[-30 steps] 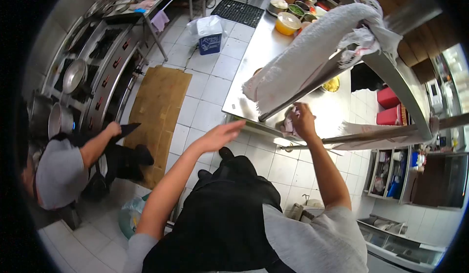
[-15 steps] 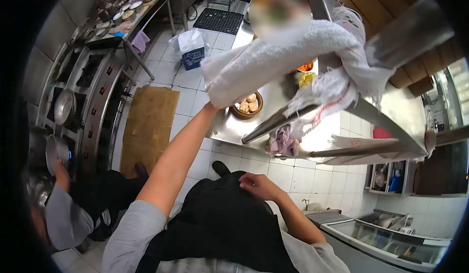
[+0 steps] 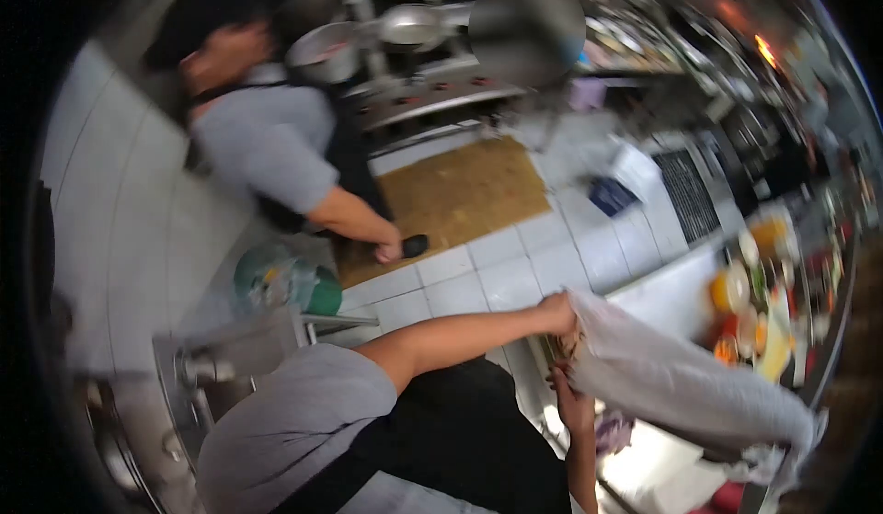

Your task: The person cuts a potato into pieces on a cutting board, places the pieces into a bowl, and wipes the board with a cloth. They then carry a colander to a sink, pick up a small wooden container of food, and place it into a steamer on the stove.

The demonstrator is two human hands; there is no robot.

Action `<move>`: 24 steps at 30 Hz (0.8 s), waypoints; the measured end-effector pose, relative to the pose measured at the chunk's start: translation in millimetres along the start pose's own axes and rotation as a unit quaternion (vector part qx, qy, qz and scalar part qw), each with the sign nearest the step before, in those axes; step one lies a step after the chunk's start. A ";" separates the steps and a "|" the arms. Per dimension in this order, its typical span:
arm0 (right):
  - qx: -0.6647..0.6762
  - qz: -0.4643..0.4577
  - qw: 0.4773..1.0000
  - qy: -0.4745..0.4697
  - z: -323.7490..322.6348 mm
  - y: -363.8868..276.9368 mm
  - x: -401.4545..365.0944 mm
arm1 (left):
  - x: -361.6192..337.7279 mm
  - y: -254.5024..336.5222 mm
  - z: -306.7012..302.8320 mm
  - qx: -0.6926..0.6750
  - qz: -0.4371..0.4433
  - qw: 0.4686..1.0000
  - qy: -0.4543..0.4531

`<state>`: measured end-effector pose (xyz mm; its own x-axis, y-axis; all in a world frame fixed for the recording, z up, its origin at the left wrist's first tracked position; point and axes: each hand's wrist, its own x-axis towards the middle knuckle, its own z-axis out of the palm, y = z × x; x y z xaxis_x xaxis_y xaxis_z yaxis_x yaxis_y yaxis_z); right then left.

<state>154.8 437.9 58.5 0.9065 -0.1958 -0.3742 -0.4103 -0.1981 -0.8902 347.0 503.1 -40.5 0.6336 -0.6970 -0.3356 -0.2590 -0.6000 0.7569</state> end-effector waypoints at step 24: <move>-0.389 -0.393 0.677 -0.486 324.1 -137.0 125.6 | -427.0 -229.4 -238.8 -0.159 -0.221 0.949 0.158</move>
<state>357.3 751.7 49.2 0.3582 0.9130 -0.1951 0.6513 -0.3941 -0.6485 309.8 1032.2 63.1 0.8295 -0.2209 -0.5130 0.2846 -0.6232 0.7285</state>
